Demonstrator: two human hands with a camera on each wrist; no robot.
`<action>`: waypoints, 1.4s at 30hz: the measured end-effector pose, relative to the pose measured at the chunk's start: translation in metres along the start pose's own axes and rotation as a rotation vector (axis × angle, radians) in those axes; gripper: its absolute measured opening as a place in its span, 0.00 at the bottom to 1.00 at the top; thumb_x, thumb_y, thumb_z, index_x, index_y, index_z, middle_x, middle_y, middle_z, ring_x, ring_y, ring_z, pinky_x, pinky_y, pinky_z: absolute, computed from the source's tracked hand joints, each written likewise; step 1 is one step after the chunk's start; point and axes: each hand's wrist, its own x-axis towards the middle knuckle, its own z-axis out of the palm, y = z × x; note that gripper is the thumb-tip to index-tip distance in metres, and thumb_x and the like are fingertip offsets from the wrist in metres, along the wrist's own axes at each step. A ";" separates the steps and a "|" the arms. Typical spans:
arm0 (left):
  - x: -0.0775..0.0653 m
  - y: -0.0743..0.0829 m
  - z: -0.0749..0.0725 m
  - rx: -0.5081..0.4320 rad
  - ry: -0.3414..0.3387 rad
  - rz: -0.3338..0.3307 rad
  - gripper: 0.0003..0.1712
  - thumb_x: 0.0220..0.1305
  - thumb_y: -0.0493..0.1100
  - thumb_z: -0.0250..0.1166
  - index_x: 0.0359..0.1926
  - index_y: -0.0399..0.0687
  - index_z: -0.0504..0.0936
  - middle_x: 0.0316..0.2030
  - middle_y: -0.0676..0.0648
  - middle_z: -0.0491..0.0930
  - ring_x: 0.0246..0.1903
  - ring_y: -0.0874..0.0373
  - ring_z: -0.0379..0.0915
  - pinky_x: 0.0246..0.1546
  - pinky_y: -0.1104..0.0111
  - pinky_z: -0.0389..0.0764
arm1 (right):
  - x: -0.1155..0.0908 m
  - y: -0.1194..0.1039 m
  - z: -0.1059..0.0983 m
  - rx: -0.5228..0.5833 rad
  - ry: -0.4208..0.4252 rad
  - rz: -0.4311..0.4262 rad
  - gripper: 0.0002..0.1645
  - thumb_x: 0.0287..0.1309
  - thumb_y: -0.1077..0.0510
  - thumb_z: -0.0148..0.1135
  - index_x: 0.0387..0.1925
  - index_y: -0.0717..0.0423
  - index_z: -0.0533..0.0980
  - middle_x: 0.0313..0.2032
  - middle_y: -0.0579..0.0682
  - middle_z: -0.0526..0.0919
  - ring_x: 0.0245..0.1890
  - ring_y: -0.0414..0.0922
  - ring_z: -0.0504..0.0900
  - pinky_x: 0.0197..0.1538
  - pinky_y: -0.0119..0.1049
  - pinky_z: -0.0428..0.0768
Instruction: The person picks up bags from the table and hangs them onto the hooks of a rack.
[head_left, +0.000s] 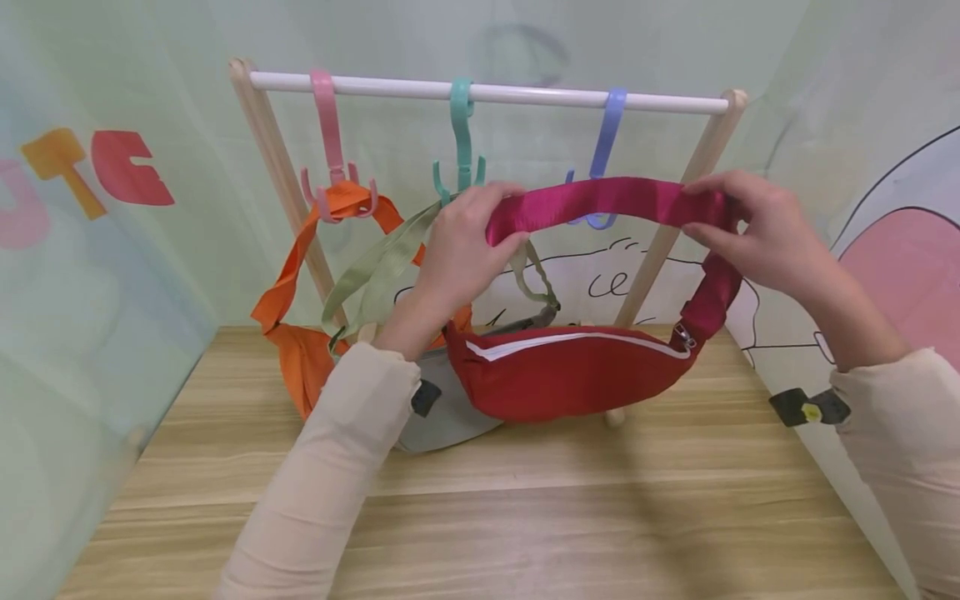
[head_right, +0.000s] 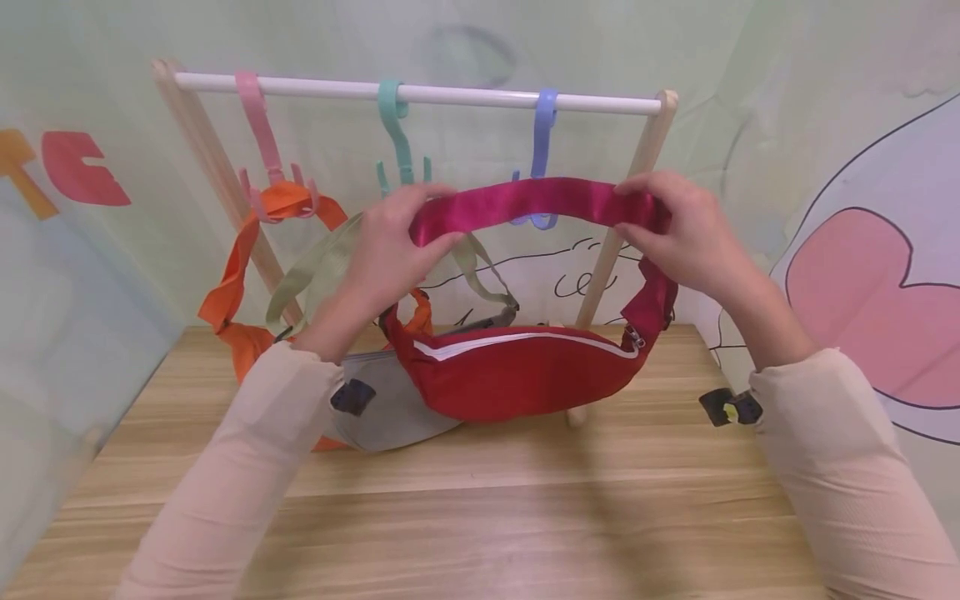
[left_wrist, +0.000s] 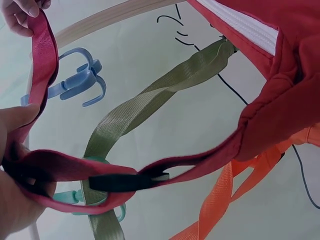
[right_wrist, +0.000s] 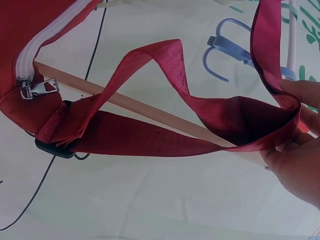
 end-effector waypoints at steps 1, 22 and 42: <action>0.001 0.000 -0.001 0.002 0.001 0.001 0.24 0.55 0.41 0.66 0.54 0.41 0.74 0.47 0.43 0.76 0.46 0.53 0.70 0.44 0.66 0.75 | 0.000 -0.001 0.000 -0.004 -0.002 0.001 0.22 0.51 0.67 0.63 0.51 0.61 0.73 0.31 0.50 0.71 0.26 0.36 0.68 0.27 0.23 0.66; 0.009 0.002 -0.003 0.009 0.024 -0.009 0.26 0.55 0.43 0.66 0.55 0.42 0.73 0.47 0.43 0.75 0.47 0.53 0.70 0.43 0.67 0.75 | 0.009 -0.003 0.001 0.023 -0.011 0.109 0.24 0.54 0.62 0.62 0.54 0.59 0.71 0.36 0.54 0.72 0.28 0.40 0.69 0.26 0.21 0.67; 0.014 0.001 -0.006 0.020 0.044 0.008 0.25 0.56 0.42 0.66 0.55 0.43 0.74 0.46 0.42 0.75 0.46 0.53 0.70 0.43 0.67 0.74 | 0.015 -0.002 0.007 0.016 0.031 0.092 0.23 0.55 0.63 0.61 0.54 0.60 0.71 0.38 0.56 0.71 0.29 0.41 0.68 0.29 0.21 0.66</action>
